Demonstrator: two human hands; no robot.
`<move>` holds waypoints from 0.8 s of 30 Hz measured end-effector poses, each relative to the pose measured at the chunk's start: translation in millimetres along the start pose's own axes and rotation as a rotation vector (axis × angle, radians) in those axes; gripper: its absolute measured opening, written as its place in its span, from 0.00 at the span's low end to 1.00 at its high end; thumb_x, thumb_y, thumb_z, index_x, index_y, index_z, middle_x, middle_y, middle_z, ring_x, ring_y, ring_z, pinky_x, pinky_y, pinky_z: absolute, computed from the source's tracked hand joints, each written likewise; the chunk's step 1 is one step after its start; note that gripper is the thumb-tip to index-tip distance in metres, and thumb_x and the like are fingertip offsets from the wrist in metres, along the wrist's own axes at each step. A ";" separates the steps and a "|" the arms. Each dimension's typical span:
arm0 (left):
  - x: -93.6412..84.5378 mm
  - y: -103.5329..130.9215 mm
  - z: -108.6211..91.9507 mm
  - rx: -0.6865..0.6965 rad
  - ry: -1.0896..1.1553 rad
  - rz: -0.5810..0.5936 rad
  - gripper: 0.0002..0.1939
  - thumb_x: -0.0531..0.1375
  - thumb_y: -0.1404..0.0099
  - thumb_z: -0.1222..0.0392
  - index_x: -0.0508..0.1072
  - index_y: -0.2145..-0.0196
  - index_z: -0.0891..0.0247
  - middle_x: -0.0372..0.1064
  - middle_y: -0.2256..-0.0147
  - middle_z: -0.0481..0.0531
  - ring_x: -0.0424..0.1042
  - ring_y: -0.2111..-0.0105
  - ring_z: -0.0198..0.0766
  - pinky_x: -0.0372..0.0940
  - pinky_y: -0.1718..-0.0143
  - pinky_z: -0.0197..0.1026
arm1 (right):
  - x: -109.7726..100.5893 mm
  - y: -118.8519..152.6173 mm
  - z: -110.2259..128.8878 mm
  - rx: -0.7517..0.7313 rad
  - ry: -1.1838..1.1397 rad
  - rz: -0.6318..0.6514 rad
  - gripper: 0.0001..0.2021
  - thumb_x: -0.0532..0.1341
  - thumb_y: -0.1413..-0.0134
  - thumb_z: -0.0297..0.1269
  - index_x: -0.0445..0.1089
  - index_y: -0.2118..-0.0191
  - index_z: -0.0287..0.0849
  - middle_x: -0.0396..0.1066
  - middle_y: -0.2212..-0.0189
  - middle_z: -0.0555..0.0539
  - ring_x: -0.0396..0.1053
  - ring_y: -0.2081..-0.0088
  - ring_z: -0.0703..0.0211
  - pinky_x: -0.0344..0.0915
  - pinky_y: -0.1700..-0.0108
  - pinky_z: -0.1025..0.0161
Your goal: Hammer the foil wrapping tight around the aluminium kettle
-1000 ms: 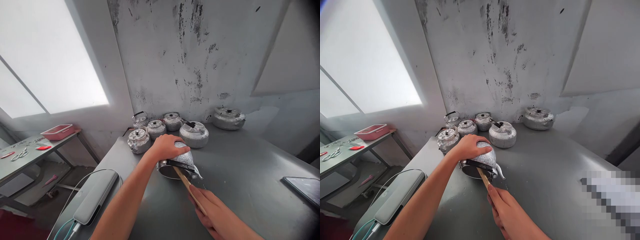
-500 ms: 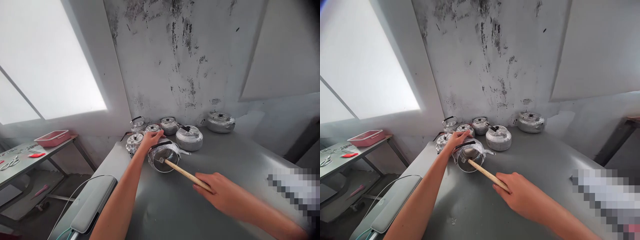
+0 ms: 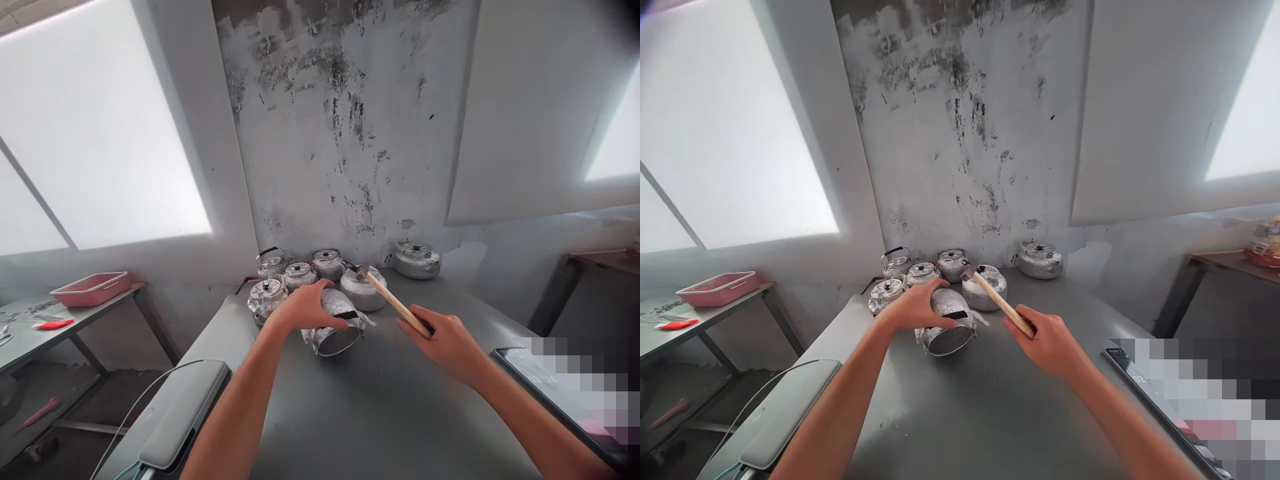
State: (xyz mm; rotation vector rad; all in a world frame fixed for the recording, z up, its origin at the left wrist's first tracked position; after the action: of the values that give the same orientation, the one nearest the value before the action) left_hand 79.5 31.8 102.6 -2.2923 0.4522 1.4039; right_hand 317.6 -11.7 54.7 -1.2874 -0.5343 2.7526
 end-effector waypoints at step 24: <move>80.5 59.2 -43.8 0.448 -0.635 -0.462 0.44 0.63 0.38 0.48 0.53 0.30 0.66 0.59 0.35 0.64 0.60 0.36 0.58 0.60 0.37 0.55 | -12.6 0.5 -6.1 -0.077 -0.081 -0.113 0.19 0.53 0.37 0.52 0.52 0.74 0.47 0.46 0.79 0.56 0.45 0.75 0.63 0.48 0.72 0.65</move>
State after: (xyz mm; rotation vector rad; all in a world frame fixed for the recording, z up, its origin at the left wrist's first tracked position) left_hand 120.2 -46.1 37.8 -1.3804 0.0198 1.4933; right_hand 330.5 -12.9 60.1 -1.1264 -0.7030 2.7249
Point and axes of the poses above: each hand's wrist, its own y-axis away from the middle knuckle, its own x-axis out of the palm, z = x × y, the point moved 9 cm from there along -y, towards the middle knuckle
